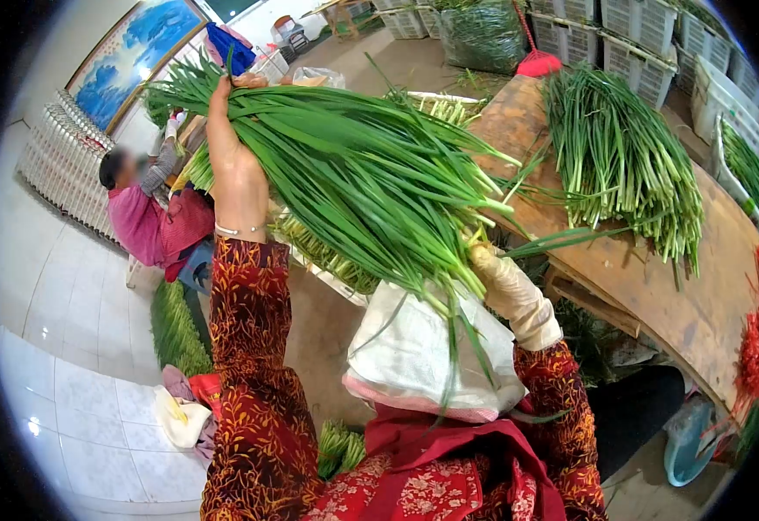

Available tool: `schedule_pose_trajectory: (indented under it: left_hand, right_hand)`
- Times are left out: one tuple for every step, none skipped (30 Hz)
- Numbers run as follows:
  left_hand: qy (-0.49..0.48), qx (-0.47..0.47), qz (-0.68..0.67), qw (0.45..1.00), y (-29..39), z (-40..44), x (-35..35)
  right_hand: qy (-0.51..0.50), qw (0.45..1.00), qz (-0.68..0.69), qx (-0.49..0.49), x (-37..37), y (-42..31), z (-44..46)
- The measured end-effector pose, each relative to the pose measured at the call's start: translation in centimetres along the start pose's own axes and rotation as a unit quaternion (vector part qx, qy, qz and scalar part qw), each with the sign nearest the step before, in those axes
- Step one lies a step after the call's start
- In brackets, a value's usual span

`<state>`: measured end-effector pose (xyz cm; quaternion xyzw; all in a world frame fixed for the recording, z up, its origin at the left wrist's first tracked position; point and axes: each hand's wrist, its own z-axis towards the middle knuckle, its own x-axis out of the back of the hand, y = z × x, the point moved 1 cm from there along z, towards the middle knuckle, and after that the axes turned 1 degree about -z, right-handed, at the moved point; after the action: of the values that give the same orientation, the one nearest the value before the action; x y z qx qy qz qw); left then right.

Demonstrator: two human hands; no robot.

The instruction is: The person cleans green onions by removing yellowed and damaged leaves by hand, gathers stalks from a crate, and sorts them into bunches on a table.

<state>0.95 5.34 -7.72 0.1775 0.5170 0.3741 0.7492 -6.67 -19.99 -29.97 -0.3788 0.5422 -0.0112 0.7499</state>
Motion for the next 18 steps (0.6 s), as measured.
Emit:
schedule_pose_trajectory:
  left_hand:
    - [-0.041,0.019,-0.013,0.999,-0.2,0.1,0.0]
    - [-0.081,0.038,-0.026,0.996,-0.5,0.0,0.0]
    - [-0.044,0.005,0.014,0.999,-1.0,-0.6,-1.0]
    - [-0.044,0.006,0.013,0.999,-1.2,-0.6,-1.2]
    - [-0.042,0.01,0.01,0.999,-1.4,-0.5,-1.4]
    - [-0.041,0.013,0.007,0.999,-1.6,-0.5,-1.7]
    - [-0.003,0.009,0.029,1.0,-1.9,-1.2,-2.8]
    - [-0.004,0.01,0.03,1.0,-2.0,-0.8,-2.6]
    - [-0.026,0.024,0.001,0.999,-2.1,-0.3,-2.4]
    - [-0.048,0.038,-0.027,0.998,-2.3,-0.1,-2.4]
    - [-0.048,0.039,-0.026,0.998,-2.4,-0.1,-2.3]
    - [-0.042,0.03,-0.005,0.999,-2.4,-0.4,-2.5]
    - [-0.035,0.02,0.016,0.999,-2.5,-0.6,-2.7]
    - [-0.035,0.02,0.017,0.999,-2.4,-0.4,-2.4]
    - [-0.048,0.045,0.003,0.998,-2.2,0.2,-1.7]
    - [-0.059,0.07,-0.011,0.996,-2.2,0.5,-1.6]
    - [-0.057,0.07,-0.009,0.996,-2.2,0.6,-1.5]
    - [-0.01,0.045,0.019,0.999,-2.1,0.6,-1.8]
  right_hand:
    - [-0.025,0.999,-0.028,-0.029,-0.4,-0.4,0.0]
    - [-0.048,0.996,-0.056,-0.058,-0.9,-0.8,-0.2]
    - [-0.015,1.0,-0.025,0.006,-2.8,-1.1,-0.3]
    - [-0.013,1.0,-0.025,0.006,-2.9,-1.0,-0.4]
    - [0.013,0.999,-0.037,0.023,-2.9,-1.0,-0.5]
    - [0.038,0.997,-0.047,0.039,-2.8,-1.0,-0.7]
    - [0.043,0.998,-0.032,0.032,-2.9,-1.2,-1.1]
    - [0.043,0.998,-0.031,0.033,-3.2,-1.6,-1.5]
    - [0.027,0.998,-0.047,0.024,-3.5,-1.9,-1.8]
    - [0.011,0.998,-0.063,0.016,-3.6,-2.1,-2.2]
    - [0.016,0.997,-0.078,-0.016,-3.2,-2.3,-2.7]
    - [0.016,0.997,-0.077,-0.015,-3.0,-2.5,-3.3]
    - [0.011,0.997,-0.078,-0.02,-2.9,-2.6,-3.8]
    - [0.006,0.997,-0.078,-0.024,-2.5,-2.6,-4.4]
    - [-0.002,0.991,-0.13,-0.017,-1.4,-2.5,-4.9]
    - [0.01,0.98,-0.198,-0.024,0.0,-2.1,-5.7]
    - [0.01,0.973,-0.222,-0.055,1.4,-1.8,-6.9]
    - [0.011,0.965,-0.246,-0.086,2.8,-1.6,-8.4]
